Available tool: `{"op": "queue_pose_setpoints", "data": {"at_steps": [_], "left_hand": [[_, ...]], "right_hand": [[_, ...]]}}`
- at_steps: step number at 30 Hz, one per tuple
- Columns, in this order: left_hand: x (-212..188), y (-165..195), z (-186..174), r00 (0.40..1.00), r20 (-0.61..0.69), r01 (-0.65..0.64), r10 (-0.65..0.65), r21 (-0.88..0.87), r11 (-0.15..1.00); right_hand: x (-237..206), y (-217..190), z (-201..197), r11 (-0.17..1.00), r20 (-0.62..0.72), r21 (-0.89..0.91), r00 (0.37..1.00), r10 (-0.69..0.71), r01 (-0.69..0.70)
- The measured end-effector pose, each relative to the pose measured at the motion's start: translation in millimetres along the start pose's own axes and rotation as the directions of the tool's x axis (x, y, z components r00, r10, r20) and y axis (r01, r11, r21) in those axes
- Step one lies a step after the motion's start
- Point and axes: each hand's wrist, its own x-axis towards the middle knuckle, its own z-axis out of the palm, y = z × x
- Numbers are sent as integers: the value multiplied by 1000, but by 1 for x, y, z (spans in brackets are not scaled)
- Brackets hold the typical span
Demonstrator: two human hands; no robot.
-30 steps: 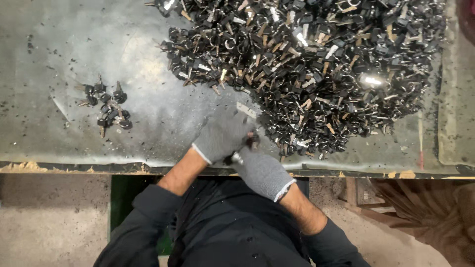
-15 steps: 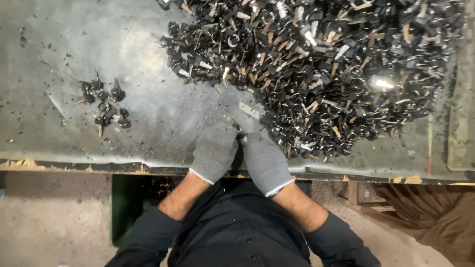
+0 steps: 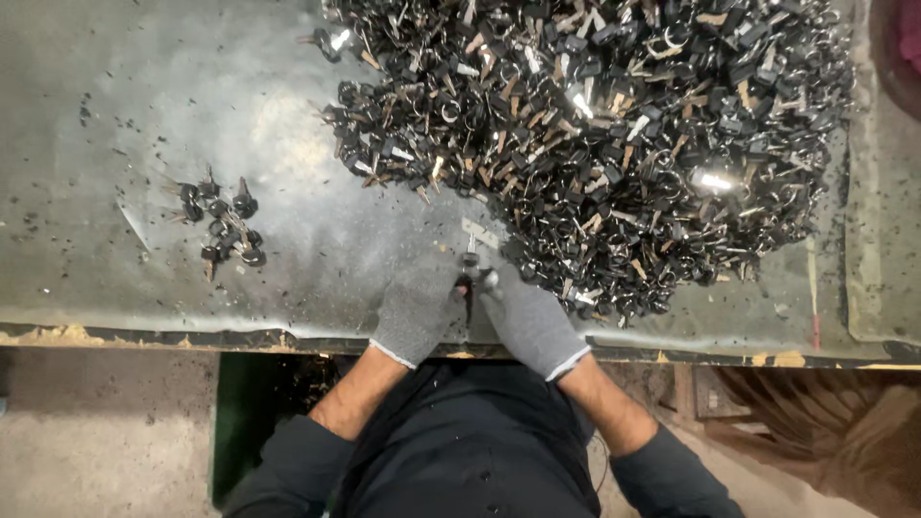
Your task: The person wearing gray gloves picks keys one at a time from a large pile of keys on a metal workbench and places each selected key onto a separate small pile on the left side of the bench, gradually building up the sorted pile.
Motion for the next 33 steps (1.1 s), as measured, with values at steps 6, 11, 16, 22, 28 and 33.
{"op": "queue_pose_setpoints", "data": {"at_steps": [6,11,16,22,28,33], "left_hand": [[-9,-3,11,981,-33,-181,191,209,961],[-5,-2,2,991,-100,-91,84,-65,994],[-9,1,5,983,-138,-123,117,-33,992],[-9,-4,14,987,-140,-104,82,-158,982],[-2,3,1,988,-154,-32,-2,-215,976],[-3,4,-3,992,-120,12,-36,-202,979]], "right_hand": [[1,-1,33,950,-308,-217,907,-286,225],[5,3,14,983,-124,-150,985,-124,105],[-9,-1,31,864,-407,-445,806,-430,236],[10,6,51,929,-77,-358,989,-128,92],[13,8,25,912,-155,-219,911,-383,346],[-4,6,20,912,-108,-392,978,-177,122]]}}
